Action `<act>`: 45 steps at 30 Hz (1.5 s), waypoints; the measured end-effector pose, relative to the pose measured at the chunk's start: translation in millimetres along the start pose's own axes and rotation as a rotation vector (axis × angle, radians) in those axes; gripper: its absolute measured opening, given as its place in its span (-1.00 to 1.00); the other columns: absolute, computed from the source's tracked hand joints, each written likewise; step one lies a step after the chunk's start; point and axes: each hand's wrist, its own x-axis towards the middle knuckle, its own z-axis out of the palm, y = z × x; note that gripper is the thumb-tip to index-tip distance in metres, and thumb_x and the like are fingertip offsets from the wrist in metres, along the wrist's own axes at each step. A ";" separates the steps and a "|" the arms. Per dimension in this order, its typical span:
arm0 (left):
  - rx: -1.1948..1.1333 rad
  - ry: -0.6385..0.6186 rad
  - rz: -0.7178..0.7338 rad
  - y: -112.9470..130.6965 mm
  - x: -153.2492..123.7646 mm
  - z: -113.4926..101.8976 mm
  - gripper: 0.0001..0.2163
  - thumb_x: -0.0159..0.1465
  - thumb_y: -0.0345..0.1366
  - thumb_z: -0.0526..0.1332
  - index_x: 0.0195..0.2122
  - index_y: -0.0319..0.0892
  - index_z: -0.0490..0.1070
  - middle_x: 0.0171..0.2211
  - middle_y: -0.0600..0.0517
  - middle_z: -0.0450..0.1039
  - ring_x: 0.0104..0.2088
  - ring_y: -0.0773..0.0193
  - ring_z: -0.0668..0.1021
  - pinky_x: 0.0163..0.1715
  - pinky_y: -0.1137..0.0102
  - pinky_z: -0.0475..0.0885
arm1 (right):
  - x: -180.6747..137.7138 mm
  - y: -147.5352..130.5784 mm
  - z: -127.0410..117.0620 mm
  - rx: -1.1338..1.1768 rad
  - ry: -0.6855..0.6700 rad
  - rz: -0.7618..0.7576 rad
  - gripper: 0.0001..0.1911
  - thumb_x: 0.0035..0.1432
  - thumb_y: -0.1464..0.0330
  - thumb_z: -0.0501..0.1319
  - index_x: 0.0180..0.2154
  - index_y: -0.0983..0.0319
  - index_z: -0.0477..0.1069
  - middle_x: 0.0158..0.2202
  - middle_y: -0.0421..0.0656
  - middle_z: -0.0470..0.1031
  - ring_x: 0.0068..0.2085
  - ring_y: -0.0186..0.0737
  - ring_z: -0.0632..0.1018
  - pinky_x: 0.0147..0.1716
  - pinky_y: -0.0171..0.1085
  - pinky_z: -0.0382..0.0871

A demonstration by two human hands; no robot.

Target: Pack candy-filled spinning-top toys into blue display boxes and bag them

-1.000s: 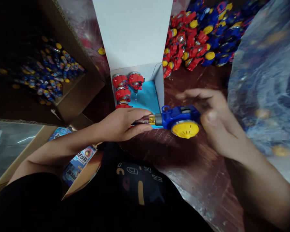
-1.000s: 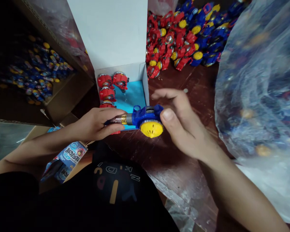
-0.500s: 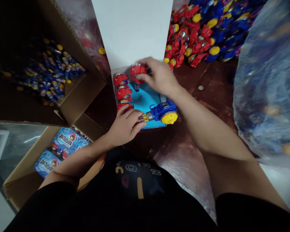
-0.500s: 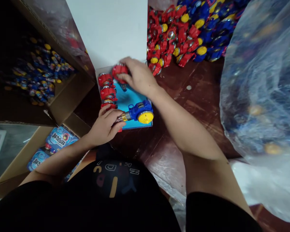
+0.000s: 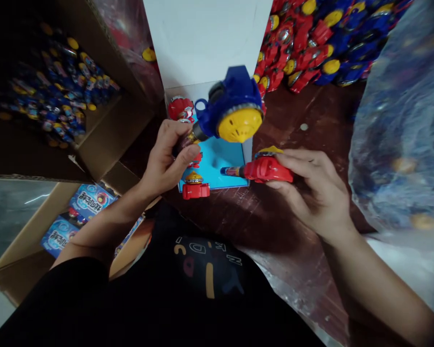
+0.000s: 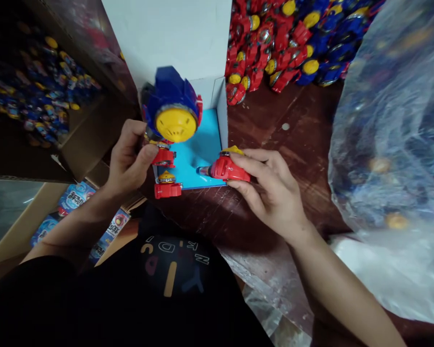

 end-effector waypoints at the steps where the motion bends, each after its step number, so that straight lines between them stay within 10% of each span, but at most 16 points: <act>1: 0.004 -0.004 0.006 0.2 0.6 5.5 -0.50 0.55 0.29 -0.05 0.15 0.02 0.35 -0.08 -0.10 0.40 -0.02 0.03 0.52 0.01 0.04 0.53 | -3.5 -1.6 -3.3 -0.023 -0.009 0.001 -0.17 0.32 0.41 0.42 0.47 -0.28 0.28 0.22 -0.03 0.53 0.16 0.15 0.63 0.02 0.18 0.68; 12: -0.033 0.015 -0.038 -8.5 2.0 19.5 -0.59 0.60 0.18 -0.03 0.12 -0.01 0.35 -0.10 -0.06 0.38 -0.06 0.12 0.52 -0.01 0.15 0.51 | -27.3 -4.4 -0.8 -0.116 -0.367 0.025 -0.43 0.49 0.37 0.21 0.44 -0.07 0.36 0.32 0.05 0.48 0.17 0.17 0.68 -0.06 0.11 0.76; 16: -0.047 0.008 0.007 -1.8 -1.3 10.1 -0.66 0.61 0.08 0.02 0.12 -0.03 0.37 -0.10 -0.07 0.41 -0.09 0.13 0.52 -0.04 0.15 0.52 | 3.0 5.7 2.1 -0.054 -0.387 0.056 -0.37 0.47 0.17 0.27 0.49 -0.08 0.29 0.33 0.05 0.47 0.25 0.21 0.63 0.17 0.26 0.67; 20: -0.007 -0.053 0.240 11.5 -4.9 8.4 -0.72 0.61 -0.03 0.09 0.17 -0.07 0.36 -0.02 -0.11 0.45 -0.01 0.10 0.52 0.01 0.14 0.52 | 55.5 -13.6 -11.1 0.164 -0.257 0.002 0.15 0.19 -0.15 0.44 0.61 -0.19 -0.08 0.54 0.01 0.19 0.48 0.36 0.37 0.35 0.37 0.49; 23: 0.052 -0.088 0.283 11.2 -3.0 2.4 -0.68 0.62 -0.03 0.08 0.23 -0.07 0.36 0.04 -0.13 0.47 0.05 0.09 0.53 0.10 0.14 0.51 | 96.3 -22.5 -14.5 0.274 -0.298 -0.053 0.01 0.19 -0.10 0.48 0.54 -0.23 0.11 0.43 -0.08 0.37 0.37 0.25 0.51 0.31 0.23 0.56; 28: 0.354 0.284 -0.049 -82.2 -5.0 -67.9 -0.49 0.56 0.13 0.14 0.40 0.00 0.25 0.25 -0.16 0.37 0.26 -0.05 0.45 0.29 -0.03 0.36 | 144.7 25.9 8.9 0.058 -0.235 -0.057 -0.27 0.22 0.05 0.47 0.34 0.04 0.36 0.21 0.02 0.52 0.07 0.13 0.63 0.11 0.11 0.59; 35: 0.590 0.500 -0.576 -284.0 -8.0 -144.6 -0.09 0.15 0.35 0.47 0.22 -0.31 0.27 0.14 -0.27 0.23 0.29 -0.24 0.19 0.28 -0.50 -0.04 | 174.4 63.8 59.6 -0.206 -0.677 -0.049 -0.33 0.15 0.14 0.30 0.27 0.17 0.37 0.19 0.05 0.53 0.01 0.16 0.62 -0.20 0.01 0.54; 40: 0.512 0.459 -0.516 -315.7 19.4 -128.9 -0.17 0.17 0.46 0.37 0.04 -0.25 0.30 -0.05 -0.12 0.36 0.25 -0.06 0.26 0.27 -0.26 0.07 | 191.1 40.7 63.6 -0.366 -0.803 0.036 -0.23 0.21 0.05 0.37 0.37 0.14 0.34 0.26 0.11 0.48 -0.05 0.18 0.63 -0.29 -0.04 0.51; 45: 0.494 0.373 -0.474 -297.0 33.4 -125.4 -0.39 0.37 0.39 0.20 -0.19 -0.16 0.30 -0.31 0.04 0.37 0.07 0.15 0.41 0.18 0.01 0.24 | 179.1 36.0 74.4 -0.498 -0.581 0.197 -0.15 0.37 -0.29 0.09 0.40 0.11 0.40 0.12 0.21 0.52 -0.21 0.16 0.63 -0.28 0.07 0.53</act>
